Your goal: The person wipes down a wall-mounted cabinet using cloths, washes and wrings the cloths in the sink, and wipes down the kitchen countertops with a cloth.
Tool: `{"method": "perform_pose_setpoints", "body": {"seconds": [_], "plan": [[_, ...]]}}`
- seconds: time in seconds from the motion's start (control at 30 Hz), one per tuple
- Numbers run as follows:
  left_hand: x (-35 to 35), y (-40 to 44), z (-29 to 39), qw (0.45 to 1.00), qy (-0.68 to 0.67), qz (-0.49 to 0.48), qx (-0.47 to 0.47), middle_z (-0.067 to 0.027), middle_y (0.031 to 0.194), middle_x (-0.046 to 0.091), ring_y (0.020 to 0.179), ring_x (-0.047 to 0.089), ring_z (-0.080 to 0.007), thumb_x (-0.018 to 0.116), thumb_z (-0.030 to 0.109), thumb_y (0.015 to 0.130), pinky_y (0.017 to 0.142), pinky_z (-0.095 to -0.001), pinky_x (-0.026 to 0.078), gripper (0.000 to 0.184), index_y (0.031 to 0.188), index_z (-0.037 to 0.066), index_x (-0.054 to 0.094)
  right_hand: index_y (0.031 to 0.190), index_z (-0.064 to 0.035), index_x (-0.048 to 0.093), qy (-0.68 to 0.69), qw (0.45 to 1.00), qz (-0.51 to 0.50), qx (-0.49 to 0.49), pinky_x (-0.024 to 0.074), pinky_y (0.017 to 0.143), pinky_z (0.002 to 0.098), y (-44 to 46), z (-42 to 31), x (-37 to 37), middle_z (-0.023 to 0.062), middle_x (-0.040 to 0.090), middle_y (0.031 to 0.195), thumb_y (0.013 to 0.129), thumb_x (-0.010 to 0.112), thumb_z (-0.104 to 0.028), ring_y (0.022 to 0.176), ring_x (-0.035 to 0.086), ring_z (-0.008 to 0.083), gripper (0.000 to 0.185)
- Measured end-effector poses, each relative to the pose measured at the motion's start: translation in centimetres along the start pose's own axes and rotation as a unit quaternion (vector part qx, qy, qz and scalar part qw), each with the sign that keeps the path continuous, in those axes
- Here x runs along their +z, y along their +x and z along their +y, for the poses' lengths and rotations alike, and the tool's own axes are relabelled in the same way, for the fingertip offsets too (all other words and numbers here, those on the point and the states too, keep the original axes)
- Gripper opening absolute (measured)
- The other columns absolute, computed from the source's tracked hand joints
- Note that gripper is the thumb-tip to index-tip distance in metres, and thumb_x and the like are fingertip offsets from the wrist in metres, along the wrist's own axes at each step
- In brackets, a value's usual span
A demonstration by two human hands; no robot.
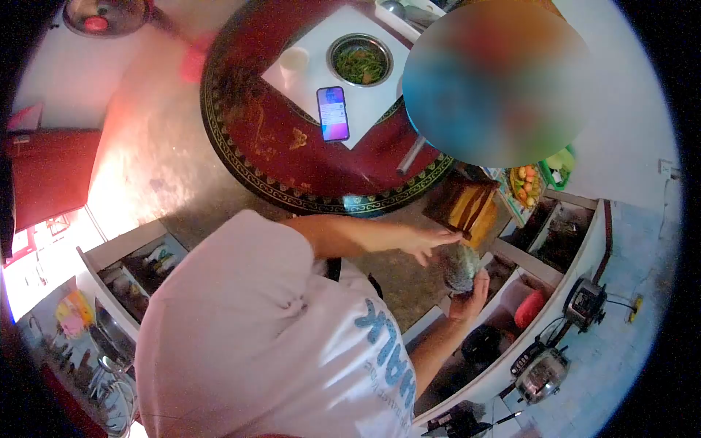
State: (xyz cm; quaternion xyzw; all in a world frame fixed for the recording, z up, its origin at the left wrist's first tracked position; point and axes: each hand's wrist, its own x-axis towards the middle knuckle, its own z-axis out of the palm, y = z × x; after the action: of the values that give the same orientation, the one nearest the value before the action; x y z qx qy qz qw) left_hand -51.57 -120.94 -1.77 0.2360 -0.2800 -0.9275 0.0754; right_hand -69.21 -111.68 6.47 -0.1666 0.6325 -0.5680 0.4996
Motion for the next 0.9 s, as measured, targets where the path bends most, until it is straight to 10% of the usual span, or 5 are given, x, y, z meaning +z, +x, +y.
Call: {"method": "perform_pose_setpoints", "body": {"seconds": [0.43,0.57,0.7,0.77,0.9], "plan": [[16.0,13.0,0.9,0.961,-0.087,0.153,0.215,-0.0126,0.091,0.066,0.085,0.060,-0.0214,0.054,0.050,0.087,0.074,-0.0386,0.044,0.050,0.093,0.002,0.067,0.073,0.0013,0.058,-0.488,0.639,0.375,-0.461,0.0452,0.055,0.0361,3.3,-5.2,-3.0,0.0098,0.058,0.063,0.085,0.069,-0.020,0.055,0.051,0.0209,0.027],[15.9,12.2,3.3,0.980,-0.019,0.172,0.101,-0.0054,0.098,0.064,0.091,0.056,-0.0197,0.052,0.042,0.092,0.077,-0.0350,0.045,0.036,0.096,0.009,0.066,0.075,0.0019,0.056,-0.435,0.679,0.330,-0.490,0.0453,0.063,0.0330,0.7,-4.8,1.0,0.0087,0.057,0.070,0.088,0.065,-0.019,0.064,0.051,0.0185,0.026],[14.6,11.2,1.1,0.815,0.308,0.236,0.429,-0.0096,0.090,0.062,0.086,0.057,-0.0231,0.051,0.035,0.092,0.076,-0.0390,0.045,0.033,0.080,0.005,0.060,0.075,0.0006,0.059,-0.460,0.695,0.226,-0.505,0.0470,0.062,0.0343,-1.0,-2.0,4.7,0.0116,0.058,0.067,0.087,0.062,-0.015,0.061,0.051,0.0200,0.020],[13.5,12.6,0.9,0.974,-0.158,0.107,0.119,-0.0069,0.087,0.060,0.080,0.053,-0.0174,0.056,0.044,0.089,0.069,-0.0381,0.044,0.041,0.083,0.004,0.060,0.078,0.0008,0.064,-0.457,0.714,0.337,-0.410,0.0467,0.056,0.0346,0.6,-3.2,2.8,0.0124,0.063,0.067,0.087,0.065,-0.019,0.057,0.052,0.0193,0.022],[13.0,7.5,2.7,0.984,-0.155,0.069,0.059,-0.0115,0.105,0.058,0.091,0.054,-0.0221,0.057,0.047,0.089,0.076,-0.0410,0.043,0.041,0.089,0.006,0.061,0.106,-0.0003,0.065,-0.157,0.927,0.270,-0.208,0.0485,0.054,0.0330,4.1,-2.1,-4.7,0.0098,0.067,0.085,0.091,0.060,-0.027,0.064,0.061,0.0194,0.031]]}}
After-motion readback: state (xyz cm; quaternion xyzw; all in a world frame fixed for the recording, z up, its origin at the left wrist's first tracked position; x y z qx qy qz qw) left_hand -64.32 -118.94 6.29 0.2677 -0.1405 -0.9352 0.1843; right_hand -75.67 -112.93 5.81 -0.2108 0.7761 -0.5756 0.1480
